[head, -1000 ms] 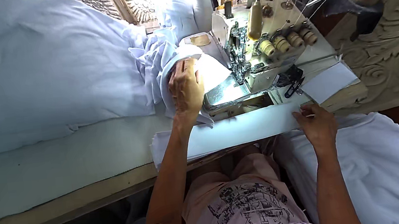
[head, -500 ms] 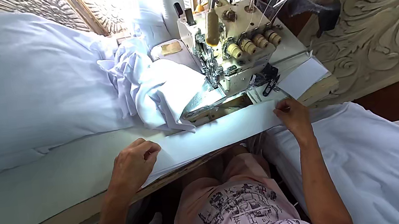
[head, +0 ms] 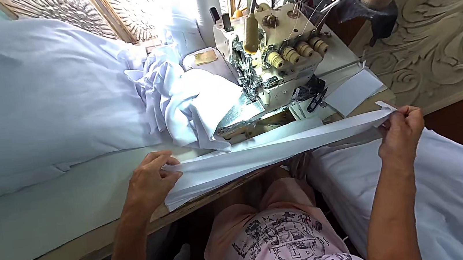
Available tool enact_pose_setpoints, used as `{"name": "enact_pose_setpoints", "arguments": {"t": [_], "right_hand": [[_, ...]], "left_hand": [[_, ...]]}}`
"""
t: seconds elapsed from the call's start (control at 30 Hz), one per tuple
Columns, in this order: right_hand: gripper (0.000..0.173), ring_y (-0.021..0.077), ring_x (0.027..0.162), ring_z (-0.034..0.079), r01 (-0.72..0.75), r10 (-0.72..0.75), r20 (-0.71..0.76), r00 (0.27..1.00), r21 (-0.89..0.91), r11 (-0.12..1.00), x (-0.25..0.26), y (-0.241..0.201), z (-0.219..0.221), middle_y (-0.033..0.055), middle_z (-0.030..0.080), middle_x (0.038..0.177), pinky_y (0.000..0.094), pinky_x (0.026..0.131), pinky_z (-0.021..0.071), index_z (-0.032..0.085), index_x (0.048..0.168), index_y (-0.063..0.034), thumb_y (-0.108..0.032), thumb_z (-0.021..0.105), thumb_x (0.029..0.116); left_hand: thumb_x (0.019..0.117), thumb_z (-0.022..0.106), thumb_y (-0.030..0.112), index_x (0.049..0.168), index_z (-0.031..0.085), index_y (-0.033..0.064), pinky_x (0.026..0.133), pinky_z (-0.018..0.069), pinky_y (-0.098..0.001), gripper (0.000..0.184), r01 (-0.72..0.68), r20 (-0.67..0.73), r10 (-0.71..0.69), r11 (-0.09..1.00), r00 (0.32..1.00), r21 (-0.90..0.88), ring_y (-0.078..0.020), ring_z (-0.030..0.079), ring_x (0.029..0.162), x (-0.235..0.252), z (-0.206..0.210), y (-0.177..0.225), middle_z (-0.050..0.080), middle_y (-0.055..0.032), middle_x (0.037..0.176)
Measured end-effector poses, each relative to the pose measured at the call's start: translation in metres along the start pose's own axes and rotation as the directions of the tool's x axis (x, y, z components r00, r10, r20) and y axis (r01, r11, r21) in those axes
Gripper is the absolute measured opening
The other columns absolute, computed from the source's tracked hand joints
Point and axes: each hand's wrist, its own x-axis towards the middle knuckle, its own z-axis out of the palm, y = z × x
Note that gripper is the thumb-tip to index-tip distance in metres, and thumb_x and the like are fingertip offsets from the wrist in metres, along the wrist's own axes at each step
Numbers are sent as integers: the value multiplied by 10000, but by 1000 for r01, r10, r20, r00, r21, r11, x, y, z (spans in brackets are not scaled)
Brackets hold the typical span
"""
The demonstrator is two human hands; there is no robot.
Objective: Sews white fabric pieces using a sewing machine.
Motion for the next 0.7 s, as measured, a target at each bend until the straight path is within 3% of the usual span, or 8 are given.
{"name": "enact_pose_setpoints", "arguments": {"t": [0.07, 0.13, 0.2, 0.3, 0.37, 0.5, 0.63, 0.7], "right_hand": [[149, 98, 865, 726, -170, 149, 94, 984, 288, 942, -2, -17, 0, 11, 703, 1110, 259, 698, 598, 439, 1110, -112, -58, 308, 1067], [217, 131, 898, 751, -252, 187, 201, 962, 381, 889, -4, -26, 0, 11, 738, 1138, 270, 695, 612, 458, 1091, -144, -74, 253, 1078], [208, 77, 829, 717, -288, 203, 265, 943, 343, 894, -8, -27, 5, -38, 726, 1011, 248, 690, 593, 477, 1061, -165, -86, 285, 1079], [134, 10, 629, 564, -301, 233, 329, 915, 174, 938, -17, -21, 20, -74, 561, 771, 198, 613, 524, 479, 989, -147, -34, 430, 1042], [118, 28, 631, 521, -264, 227, 386, 894, 46, 963, -25, -17, 32, -31, 522, 798, 206, 612, 497, 490, 983, -84, 22, 540, 995], [323, 146, 778, 604, -167, 212, 605, 767, -132, 977, -53, -27, 63, 116, 583, 962, 330, 714, 553, 498, 1168, 42, 90, 668, 897], [485, 219, 699, 603, 140, 85, 757, 648, -228, 964, -81, -36, 100, 121, 640, 820, 425, 662, 528, 592, 1306, 11, 21, 736, 843], [353, 290, 690, 609, 306, 16, 776, 631, -267, 914, -92, -39, 116, 142, 646, 781, 515, 645, 502, 680, 1197, 0, -25, 716, 847]], "left_hand": [[797, 787, -110, 891, 671, -53, 738, 563, -441, 160, -16, -45, 14, 999, 999, -35, -263, 664, 851, -4, 3, -5, 619, -229, 1270], [834, 757, -85, 880, 670, -50, 718, 563, -359, 105, -10, -88, -2, 991, 996, -133, -188, 647, 824, -9, 4, -9, 619, -203, 1248], [890, 687, -38, 914, 683, -28, 697, 580, -243, 27, 7, -92, -38, 950, 995, -312, -78, 645, 805, -17, 3, -15, 604, -130, 1244], [941, 590, 89, 913, 698, 53, 800, 574, -214, 117, -42, -120, -21, 866, 993, -498, -27, 657, 948, -29, -5, -27, 656, -2, 1206], [973, 576, 200, 934, 716, 149, 858, 560, -218, 154, -90, -183, -12, 836, 983, -541, -12, 666, 990, -40, -16, -39, 711, 89, 1115], [1037, 536, 210, 1004, 648, 203, 784, 566, -176, 117, -78, -348, -141, 834, 927, -546, 52, 653, 826, -67, -54, -69, 676, 185, 891], [1039, 580, 197, 1091, 645, 237, 796, 563, -155, 92, -220, -570, -162, 811, 805, -541, 57, 660, 867, -90, -104, -87, 683, 198, 961], [1037, 570, 191, 1132, 629, 244, 835, 540, -142, 124, -250, -628, -211, 788, 749, -563, 57, 653, 925, -90, -114, -64, 677, 195, 1019]]}}
